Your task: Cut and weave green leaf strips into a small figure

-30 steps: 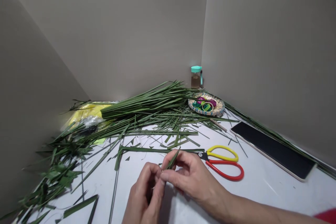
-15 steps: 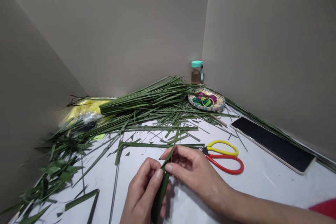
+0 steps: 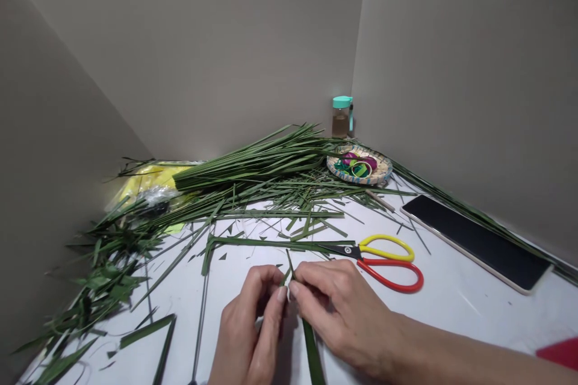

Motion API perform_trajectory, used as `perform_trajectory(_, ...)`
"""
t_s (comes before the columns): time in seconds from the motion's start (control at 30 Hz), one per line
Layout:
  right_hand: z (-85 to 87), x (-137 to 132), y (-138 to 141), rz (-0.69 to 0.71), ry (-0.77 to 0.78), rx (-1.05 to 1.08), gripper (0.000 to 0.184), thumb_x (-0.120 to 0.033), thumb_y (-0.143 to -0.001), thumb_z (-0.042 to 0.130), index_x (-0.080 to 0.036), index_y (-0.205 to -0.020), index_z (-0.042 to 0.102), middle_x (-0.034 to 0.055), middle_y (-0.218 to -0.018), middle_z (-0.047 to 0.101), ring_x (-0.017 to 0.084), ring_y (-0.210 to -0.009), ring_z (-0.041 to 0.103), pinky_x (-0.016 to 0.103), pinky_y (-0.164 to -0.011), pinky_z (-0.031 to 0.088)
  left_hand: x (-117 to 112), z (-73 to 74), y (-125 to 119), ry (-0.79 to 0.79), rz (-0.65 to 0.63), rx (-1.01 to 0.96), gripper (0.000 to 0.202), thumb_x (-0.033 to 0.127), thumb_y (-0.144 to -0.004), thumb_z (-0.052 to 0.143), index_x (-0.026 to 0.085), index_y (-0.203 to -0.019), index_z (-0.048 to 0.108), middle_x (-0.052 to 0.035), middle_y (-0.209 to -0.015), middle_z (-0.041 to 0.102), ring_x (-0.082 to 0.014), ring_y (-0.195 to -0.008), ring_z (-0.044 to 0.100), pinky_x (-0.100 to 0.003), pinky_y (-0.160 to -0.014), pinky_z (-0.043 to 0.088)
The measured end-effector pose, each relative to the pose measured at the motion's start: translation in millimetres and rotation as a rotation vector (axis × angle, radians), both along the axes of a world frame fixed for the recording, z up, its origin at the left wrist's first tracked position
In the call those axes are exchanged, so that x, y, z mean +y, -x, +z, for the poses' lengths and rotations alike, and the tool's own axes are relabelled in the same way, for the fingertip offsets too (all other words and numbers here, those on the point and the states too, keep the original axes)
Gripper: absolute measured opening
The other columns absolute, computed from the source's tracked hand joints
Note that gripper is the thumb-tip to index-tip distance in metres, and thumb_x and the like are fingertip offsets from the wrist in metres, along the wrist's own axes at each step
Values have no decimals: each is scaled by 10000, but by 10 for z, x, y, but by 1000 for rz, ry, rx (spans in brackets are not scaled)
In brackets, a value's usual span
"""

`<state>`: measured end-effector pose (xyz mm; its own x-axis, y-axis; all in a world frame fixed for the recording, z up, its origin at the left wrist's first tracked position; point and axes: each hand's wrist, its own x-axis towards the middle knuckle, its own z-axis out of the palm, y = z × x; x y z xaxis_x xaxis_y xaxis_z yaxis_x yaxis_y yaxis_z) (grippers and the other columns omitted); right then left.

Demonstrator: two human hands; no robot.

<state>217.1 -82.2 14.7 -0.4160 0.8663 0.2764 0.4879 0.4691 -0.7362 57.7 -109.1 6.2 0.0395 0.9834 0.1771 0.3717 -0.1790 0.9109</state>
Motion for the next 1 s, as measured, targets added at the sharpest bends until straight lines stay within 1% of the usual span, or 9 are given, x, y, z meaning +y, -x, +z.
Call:
perform_trajectory(0.07,-11,0,-7,-11,-30,1,240,-206,-915,421,-218,-676,392,-56,-564,412,107,-514,400,260,-544,283,-5,0,8,-109,19,85,134,324,-957,498,261,-878,587,39,-667,530,-141,-533,473,-263,-581,412)
perform_trajectory(0.13,-30,7,-15,-51,-104,28,95,-175,-881,448,-210,-807,496,-55,-594,481,112,-522,451,255,-548,305,-11,-3,12,-202,20,160,120,264,-957,480,269,-881,573,44,-658,525,-141,-524,481,-260,-584,414)
perform_trajectory(0.2,-50,14,-20,-84,-210,41,110,-146,-855,457,-191,-921,534,-44,-635,531,118,-530,480,255,-557,328,-18,-15,5,-272,14,218,133,209,-952,455,274,-889,552,48,-646,515,-146,-522,497,-260,-568,412)
perform_trajectory(0.33,-63,11,-6,-26,-387,-31,173,-134,-906,401,-177,-855,561,-13,-623,557,140,-526,497,276,-568,355,-24,-41,-12,-395,21,297,170,142,-938,453,279,-992,537,35,-693,593,-155,-541,569,-257,-550,427)
perform_trajectory(0.47,-45,-1,18,27,-502,-67,232,-120,-914,382,-183,-782,562,19,-630,619,153,-526,530,295,-576,356,-13,-36,40,-571,16,478,320,54,-896,476,285,-1116,505,35,-692,654,-152,-505,609,-251,-540,438)
perform_trajectory(0.63,-17,-11,29,32,-596,-37,189,-111,-908,436,-157,-835,605,40,-666,681,165,-540,566,307,-571,355,-17,-51,140,-745,-92,665,432,-9,-813,494,242,-1163,469,20,-598,625,-180,-468,592,-277,-510,435)
perform_trajectory(0.77,2,-5,-3,31,-675,-54,194,-92,-900,450,-131,-830,627,31,-621,650,155,-488,503,322,-529,322,-40,-97,171,-774,-63,724,490,1,-786,524,205,-1226,459,27,-557,601,-183,-437,565,-294,-490,420)
perform_trajectory(0.9,61,88,-110,-51,-656,-48,213,-76,-904,448,-124,-820,637,27,-610,613,151,-499,481,319,-540,321,-65,-112,162,-755,-19,710,577,13,-808,531,203,-1343,424,13,-594,647,-192,-471,600,-301,-517,424)
perform_trajectory(1.0,193,183,-213,-177,-364,129,252,-144,-941,456,-162,-759,631,11,-652,598,144,-583,522,293,-596,364,-60,-25,119,-575,107,521,361,78,-881,518,261,-1192,531,12,-658,684,-164,-467,586,-288,-529,425)
